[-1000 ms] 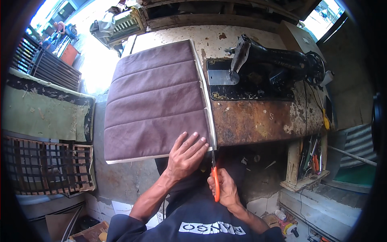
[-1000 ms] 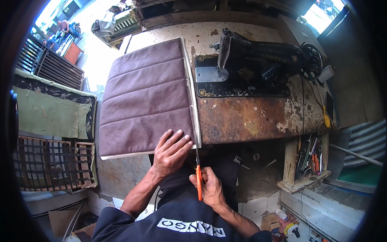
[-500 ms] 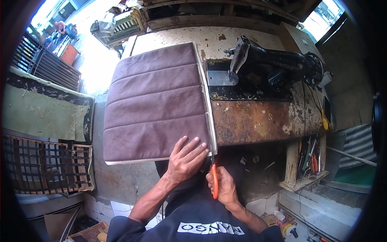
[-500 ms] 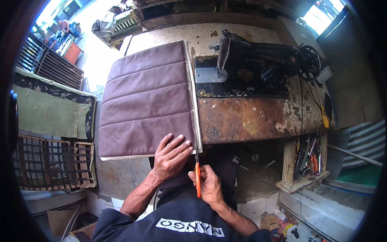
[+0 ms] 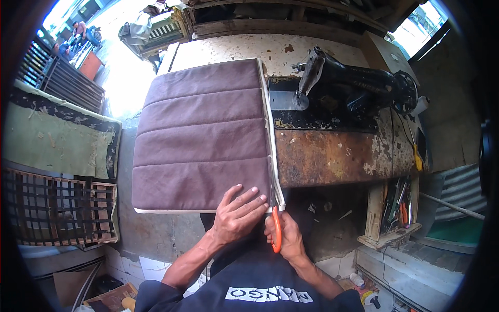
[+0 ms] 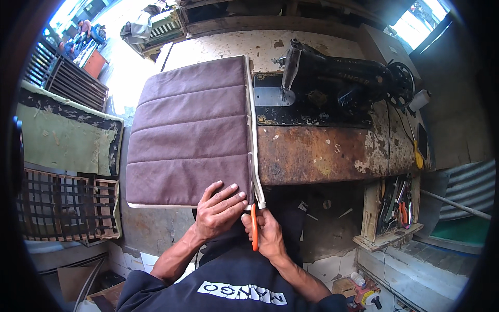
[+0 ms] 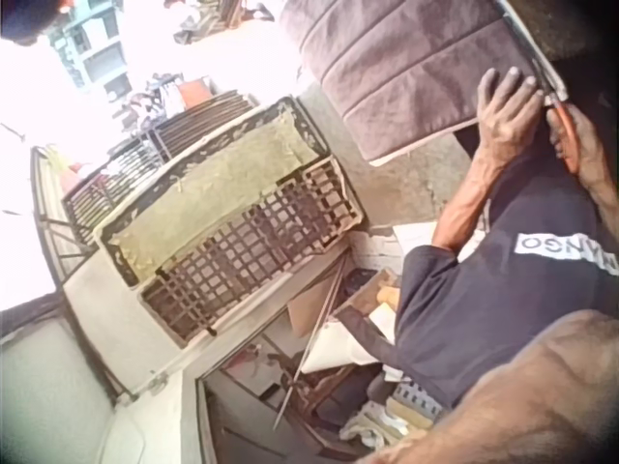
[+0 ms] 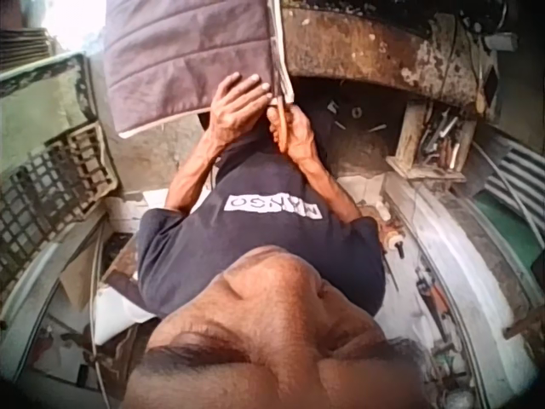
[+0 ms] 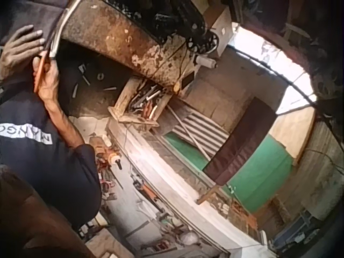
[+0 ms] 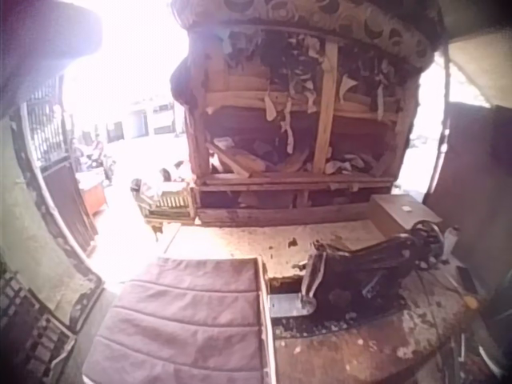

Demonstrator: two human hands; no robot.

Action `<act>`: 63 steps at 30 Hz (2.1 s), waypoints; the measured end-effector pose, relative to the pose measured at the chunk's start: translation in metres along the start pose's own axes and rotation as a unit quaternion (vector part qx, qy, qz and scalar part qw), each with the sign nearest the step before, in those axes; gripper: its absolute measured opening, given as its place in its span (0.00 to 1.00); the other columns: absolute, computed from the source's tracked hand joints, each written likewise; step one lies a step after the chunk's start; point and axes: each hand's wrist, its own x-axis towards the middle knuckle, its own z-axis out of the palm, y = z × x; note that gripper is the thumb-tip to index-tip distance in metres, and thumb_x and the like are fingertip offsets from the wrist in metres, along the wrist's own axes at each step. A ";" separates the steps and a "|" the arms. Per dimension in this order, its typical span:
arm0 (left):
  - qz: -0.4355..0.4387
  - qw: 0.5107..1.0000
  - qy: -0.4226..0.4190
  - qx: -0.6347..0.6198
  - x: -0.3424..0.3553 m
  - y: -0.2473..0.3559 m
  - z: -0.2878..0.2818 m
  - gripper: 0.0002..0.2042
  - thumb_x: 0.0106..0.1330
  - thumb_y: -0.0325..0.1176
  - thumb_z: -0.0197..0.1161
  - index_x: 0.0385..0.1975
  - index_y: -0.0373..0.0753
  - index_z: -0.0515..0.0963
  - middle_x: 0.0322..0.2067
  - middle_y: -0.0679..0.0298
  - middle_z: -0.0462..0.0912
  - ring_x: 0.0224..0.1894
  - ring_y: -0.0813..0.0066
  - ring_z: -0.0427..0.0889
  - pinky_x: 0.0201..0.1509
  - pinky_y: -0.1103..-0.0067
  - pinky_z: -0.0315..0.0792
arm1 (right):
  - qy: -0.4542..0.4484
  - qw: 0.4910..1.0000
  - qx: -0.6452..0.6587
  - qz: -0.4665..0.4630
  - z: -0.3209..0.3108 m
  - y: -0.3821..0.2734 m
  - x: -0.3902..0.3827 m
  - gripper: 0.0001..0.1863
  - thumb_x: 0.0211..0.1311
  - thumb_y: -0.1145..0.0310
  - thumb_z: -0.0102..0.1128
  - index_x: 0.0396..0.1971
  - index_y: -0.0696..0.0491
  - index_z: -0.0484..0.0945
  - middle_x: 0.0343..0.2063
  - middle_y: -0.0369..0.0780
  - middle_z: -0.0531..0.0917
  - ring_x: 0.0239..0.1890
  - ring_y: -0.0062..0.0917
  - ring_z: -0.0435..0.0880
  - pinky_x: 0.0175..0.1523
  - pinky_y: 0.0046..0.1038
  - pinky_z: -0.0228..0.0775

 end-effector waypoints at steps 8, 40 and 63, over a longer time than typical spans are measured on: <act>0.000 1.000 -0.015 -0.010 -0.008 0.006 -0.004 0.13 0.58 0.29 0.72 0.44 0.44 0.88 0.54 0.67 0.88 0.63 0.65 0.83 0.71 0.54 0.69 | 0.012 1.000 0.003 0.011 0.005 -0.006 -0.004 0.25 0.71 0.49 0.69 0.49 0.57 0.77 0.23 0.30 0.78 0.22 0.12 0.76 0.28 0.18 0.71; 0.003 0.995 -0.079 -0.062 -0.043 0.034 -0.025 0.13 0.60 0.30 0.75 0.45 0.46 0.89 0.50 0.67 0.91 0.61 0.65 0.85 0.70 0.58 0.69 | 0.026 0.995 -0.017 -0.091 0.007 0.012 0.015 0.19 0.71 0.56 0.70 0.44 0.57 0.76 0.24 0.32 0.82 0.25 0.11 0.76 0.30 0.19 0.70; -0.009 0.972 -0.175 -0.154 -0.065 0.043 -0.059 0.16 0.61 0.28 0.69 0.49 0.47 0.88 0.56 0.70 0.88 0.66 0.68 0.81 0.70 0.58 0.69 | 0.036 0.983 -0.034 -0.176 0.017 0.003 0.034 0.20 0.73 0.51 0.67 0.42 0.55 0.76 0.26 0.32 0.79 0.29 0.10 0.73 0.34 0.21 0.66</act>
